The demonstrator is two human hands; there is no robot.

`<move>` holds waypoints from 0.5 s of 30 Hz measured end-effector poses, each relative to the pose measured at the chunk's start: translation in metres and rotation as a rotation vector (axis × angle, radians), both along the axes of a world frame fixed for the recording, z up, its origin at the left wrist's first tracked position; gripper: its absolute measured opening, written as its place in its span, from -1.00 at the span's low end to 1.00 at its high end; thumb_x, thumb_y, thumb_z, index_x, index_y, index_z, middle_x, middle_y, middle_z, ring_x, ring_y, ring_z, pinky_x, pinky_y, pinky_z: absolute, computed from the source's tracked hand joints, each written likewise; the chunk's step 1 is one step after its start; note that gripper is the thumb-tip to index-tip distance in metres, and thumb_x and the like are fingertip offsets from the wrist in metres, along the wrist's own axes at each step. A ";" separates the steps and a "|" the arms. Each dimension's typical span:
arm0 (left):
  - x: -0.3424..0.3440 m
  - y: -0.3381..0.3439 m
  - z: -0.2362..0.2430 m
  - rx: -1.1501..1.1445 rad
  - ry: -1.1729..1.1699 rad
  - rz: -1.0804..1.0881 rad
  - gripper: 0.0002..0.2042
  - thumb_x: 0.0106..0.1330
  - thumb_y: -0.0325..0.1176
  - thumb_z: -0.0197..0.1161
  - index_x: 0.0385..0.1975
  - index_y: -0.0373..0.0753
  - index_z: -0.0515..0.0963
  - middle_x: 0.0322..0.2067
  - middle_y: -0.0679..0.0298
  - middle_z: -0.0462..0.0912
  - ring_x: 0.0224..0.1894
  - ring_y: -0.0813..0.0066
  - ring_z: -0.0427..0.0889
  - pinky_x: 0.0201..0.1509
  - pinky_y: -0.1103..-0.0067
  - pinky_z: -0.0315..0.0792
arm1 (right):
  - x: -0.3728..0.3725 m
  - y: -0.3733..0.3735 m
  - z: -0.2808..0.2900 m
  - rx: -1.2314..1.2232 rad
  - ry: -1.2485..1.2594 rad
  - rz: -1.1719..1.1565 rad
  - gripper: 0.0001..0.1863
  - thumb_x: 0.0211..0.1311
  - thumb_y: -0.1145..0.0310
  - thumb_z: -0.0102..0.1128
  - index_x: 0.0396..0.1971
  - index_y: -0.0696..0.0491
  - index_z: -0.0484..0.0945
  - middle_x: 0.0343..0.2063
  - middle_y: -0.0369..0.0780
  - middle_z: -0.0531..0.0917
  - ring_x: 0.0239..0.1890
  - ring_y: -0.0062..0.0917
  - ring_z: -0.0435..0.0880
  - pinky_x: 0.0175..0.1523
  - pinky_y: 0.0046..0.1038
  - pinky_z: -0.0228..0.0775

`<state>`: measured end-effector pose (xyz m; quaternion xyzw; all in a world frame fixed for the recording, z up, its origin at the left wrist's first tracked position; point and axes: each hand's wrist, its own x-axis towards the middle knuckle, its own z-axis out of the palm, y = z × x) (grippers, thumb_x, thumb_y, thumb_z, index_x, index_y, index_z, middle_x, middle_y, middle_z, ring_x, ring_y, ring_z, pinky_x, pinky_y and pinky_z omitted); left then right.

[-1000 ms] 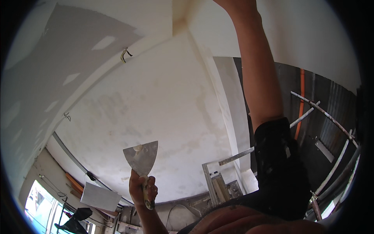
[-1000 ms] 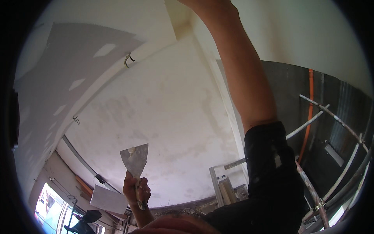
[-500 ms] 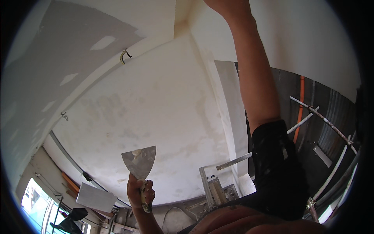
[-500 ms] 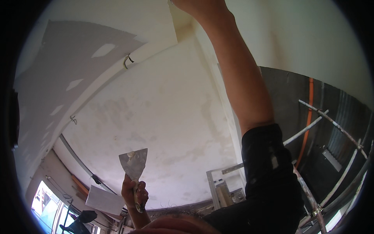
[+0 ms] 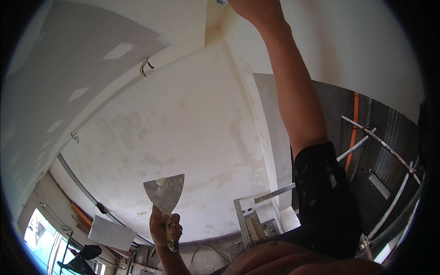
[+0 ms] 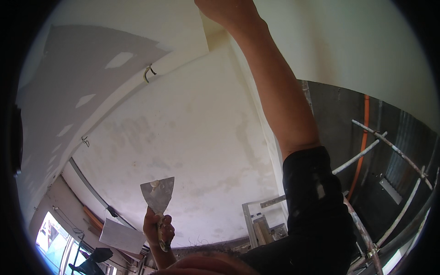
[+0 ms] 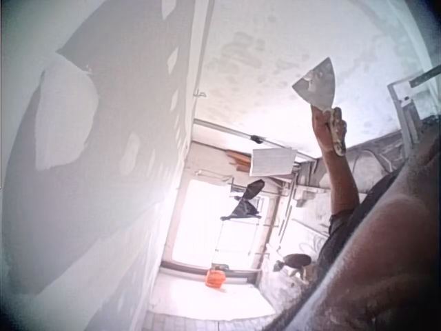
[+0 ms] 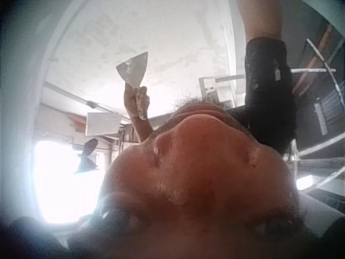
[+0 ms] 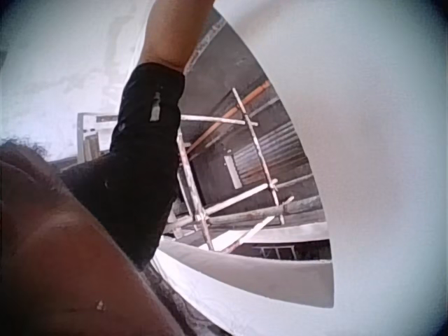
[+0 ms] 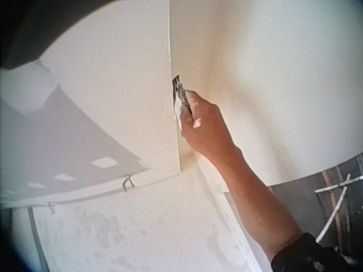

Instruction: The person applies plaster to a ceiling using a trowel and a hawk. They repeatedly scoop plaster from the hawk and spread it onto the ceiling surface, smoothing the material with the trowel. The person works on a scaffold in a room under construction.

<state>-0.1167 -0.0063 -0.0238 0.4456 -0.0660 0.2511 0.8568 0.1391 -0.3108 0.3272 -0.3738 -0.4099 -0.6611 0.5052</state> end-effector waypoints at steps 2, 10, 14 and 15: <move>0.001 0.001 0.000 0.003 -0.020 -0.038 -0.30 0.21 -0.44 0.01 0.44 -0.19 0.04 -0.06 0.00 0.54 -0.72 0.56 0.36 -0.89 0.68 0.30 | 0.004 0.003 0.000 0.000 -0.013 0.004 -0.70 0.34 0.50 0.04 0.02 0.27 0.50 -0.48 0.09 0.65 -0.45 -0.17 0.72 -0.29 -0.24 0.53; 0.005 0.002 -0.003 -0.011 -0.010 0.042 -0.29 0.21 -0.46 0.00 0.44 -0.23 0.03 0.01 -0.02 0.53 -0.70 0.56 0.37 -0.87 0.67 0.34 | 0.024 0.012 0.005 0.074 -0.119 -0.116 -0.68 0.32 0.51 0.06 0.03 0.27 0.50 -0.35 0.17 0.66 -0.24 -0.02 0.72 -0.12 -0.21 0.53; 0.008 0.006 -0.004 0.008 -0.049 -0.023 -0.30 0.21 -0.47 0.00 0.43 -0.25 0.04 -0.03 -0.07 0.54 -0.71 0.55 0.36 -0.87 0.66 0.34 | 0.030 0.015 0.007 0.057 -0.109 -0.100 -0.68 0.32 0.50 0.06 0.04 0.28 0.50 -0.32 0.17 0.66 -0.22 0.00 0.72 -0.10 -0.21 0.54; 0.009 0.006 -0.004 0.009 -0.029 0.004 -0.31 0.21 -0.47 0.00 0.42 -0.25 0.04 -0.05 -0.08 0.54 -0.71 0.55 0.36 -0.87 0.66 0.35 | 0.032 0.017 0.008 0.081 -0.144 -0.121 -0.68 0.33 0.50 0.06 0.05 0.28 0.49 -0.32 0.17 0.67 -0.22 -0.01 0.72 -0.10 -0.21 0.54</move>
